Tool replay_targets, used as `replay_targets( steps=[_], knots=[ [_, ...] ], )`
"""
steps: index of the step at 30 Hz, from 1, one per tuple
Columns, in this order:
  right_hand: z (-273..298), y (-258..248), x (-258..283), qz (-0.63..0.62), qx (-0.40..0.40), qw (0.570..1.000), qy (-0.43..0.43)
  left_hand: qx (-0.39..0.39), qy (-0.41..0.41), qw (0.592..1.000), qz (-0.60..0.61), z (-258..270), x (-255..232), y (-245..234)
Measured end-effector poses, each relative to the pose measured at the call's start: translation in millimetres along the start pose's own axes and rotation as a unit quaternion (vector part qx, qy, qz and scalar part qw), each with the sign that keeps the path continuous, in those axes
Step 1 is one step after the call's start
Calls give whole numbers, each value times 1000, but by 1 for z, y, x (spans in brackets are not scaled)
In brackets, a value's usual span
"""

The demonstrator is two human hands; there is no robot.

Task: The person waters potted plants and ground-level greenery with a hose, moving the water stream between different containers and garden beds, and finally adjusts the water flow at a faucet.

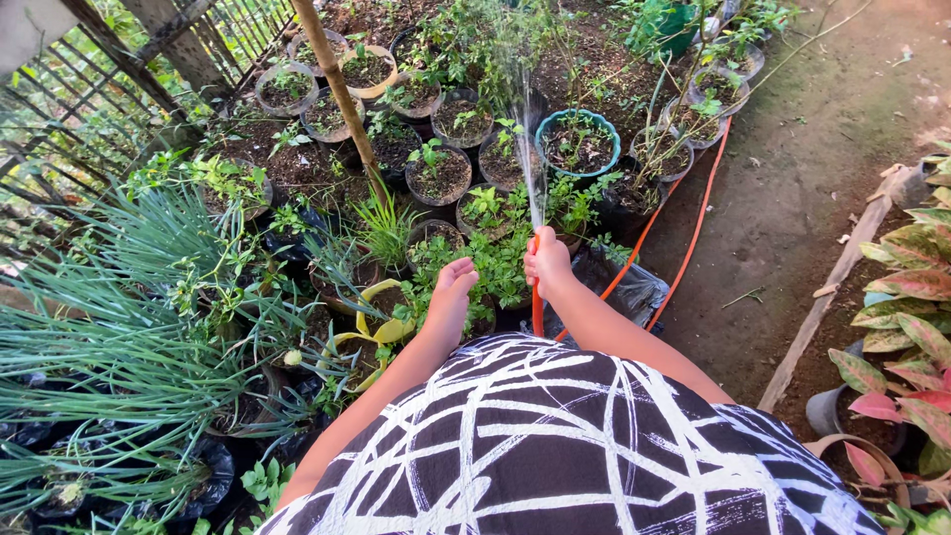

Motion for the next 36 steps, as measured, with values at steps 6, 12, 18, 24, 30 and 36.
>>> replay_targets(
  steps=[6,12,18,24,30,36],
  knots=[
    [-8,5,-11,11,11,1000,9,6,8,1000,6,2,-9,1],
    [6,16,-11,27,23,999,17,-7,16,1000,-3,4,-20,0],
    [5,23,-11,21,48,998,21,-21,21,1000,-8,3,-25,-2],
    [1,32,-16,42,63,997,33,-34,34,999,3,6,-31,-7],
    [5,38,-19,62,62,995,44,-41,36,998,13,8,-28,-13],
    [6,44,-30,78,77,993,49,-49,24,998,21,16,-21,-20]
  ],
)
Point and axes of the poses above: each hand's wrist, its own z-axis away from the middle knuckle, its own y-axis out of the palm, x = y × z, the point moved 10 cm from there along -z, towards the middle knuckle, and after that the axes turned 3 degrees about -z, right-handed, at the moved point
